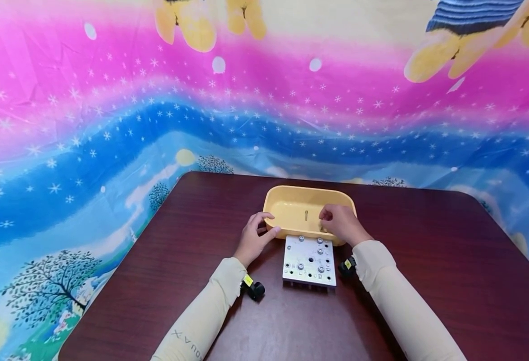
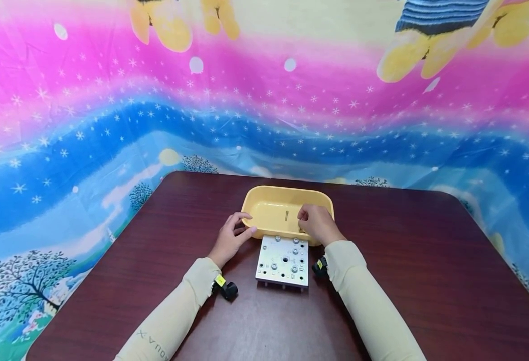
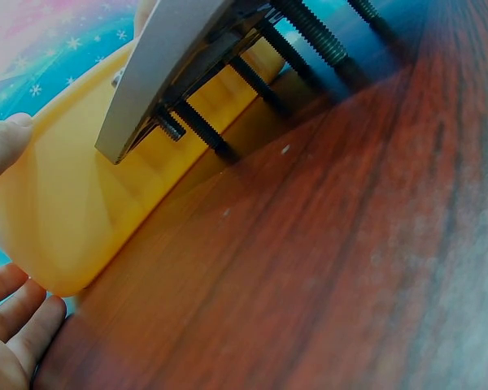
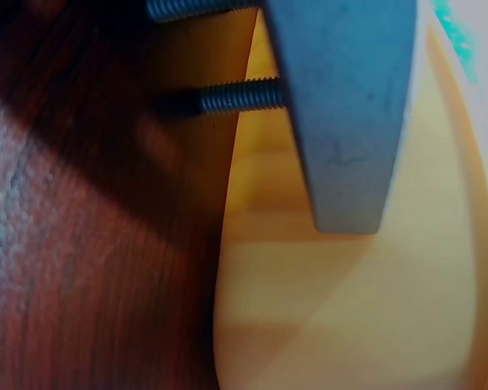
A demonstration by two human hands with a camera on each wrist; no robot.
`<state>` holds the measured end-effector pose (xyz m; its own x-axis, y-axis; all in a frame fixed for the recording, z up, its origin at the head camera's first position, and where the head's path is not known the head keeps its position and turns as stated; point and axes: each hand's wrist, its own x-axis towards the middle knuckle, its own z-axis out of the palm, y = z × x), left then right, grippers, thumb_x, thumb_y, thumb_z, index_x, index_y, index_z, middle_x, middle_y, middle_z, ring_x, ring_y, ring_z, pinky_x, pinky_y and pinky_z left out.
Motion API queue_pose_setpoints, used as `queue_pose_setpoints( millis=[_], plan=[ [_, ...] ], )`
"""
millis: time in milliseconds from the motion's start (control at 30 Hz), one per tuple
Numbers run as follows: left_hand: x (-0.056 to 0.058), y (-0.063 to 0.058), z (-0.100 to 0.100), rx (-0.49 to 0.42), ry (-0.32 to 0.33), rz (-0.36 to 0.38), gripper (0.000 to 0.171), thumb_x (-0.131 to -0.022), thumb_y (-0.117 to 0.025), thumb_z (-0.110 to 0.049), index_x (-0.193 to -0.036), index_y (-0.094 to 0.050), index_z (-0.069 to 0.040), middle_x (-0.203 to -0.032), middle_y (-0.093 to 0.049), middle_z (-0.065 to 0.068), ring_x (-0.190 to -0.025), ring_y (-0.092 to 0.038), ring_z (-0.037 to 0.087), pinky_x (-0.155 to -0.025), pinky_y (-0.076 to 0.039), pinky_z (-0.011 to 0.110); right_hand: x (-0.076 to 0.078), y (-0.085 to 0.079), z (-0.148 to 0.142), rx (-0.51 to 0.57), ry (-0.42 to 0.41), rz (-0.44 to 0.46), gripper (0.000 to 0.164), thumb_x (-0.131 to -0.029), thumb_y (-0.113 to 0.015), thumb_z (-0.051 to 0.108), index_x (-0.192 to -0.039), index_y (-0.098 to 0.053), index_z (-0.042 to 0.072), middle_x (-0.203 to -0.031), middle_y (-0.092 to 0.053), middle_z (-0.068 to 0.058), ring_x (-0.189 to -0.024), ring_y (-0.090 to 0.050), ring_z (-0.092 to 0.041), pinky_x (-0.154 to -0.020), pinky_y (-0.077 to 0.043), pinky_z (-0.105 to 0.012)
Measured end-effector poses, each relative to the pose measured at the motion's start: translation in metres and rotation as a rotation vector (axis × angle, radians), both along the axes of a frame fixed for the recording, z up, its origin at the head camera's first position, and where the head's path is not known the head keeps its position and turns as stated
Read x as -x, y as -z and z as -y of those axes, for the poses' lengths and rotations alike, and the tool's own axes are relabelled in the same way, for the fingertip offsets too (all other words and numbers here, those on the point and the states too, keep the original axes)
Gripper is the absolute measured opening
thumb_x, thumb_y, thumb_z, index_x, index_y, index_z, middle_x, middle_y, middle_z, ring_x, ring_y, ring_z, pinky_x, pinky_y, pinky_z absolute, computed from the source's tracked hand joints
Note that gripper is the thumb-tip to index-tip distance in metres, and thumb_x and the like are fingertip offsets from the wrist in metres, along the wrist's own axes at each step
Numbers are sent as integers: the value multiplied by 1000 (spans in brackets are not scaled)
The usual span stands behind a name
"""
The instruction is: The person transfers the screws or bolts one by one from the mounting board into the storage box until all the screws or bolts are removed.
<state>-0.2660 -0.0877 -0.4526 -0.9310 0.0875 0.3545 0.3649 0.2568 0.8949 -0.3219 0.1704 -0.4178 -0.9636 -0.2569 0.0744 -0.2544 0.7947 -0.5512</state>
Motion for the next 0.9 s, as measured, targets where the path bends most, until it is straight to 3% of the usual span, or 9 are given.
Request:
queue_pose_setpoints(
  millis=[900],
  plan=[
    [-1, -1, 1, -6, 20, -13, 37, -89, -71, -16, -119, -57, 0, -127, -49, 19, -116, -52, 33, -97, -46, 53, 0, 1, 0, -14, 21, -21, 10, -89, -67, 14, -96, -66, 7, -81, -63, -5, -71, -55, -20, -62, -48, -32]
  ],
)
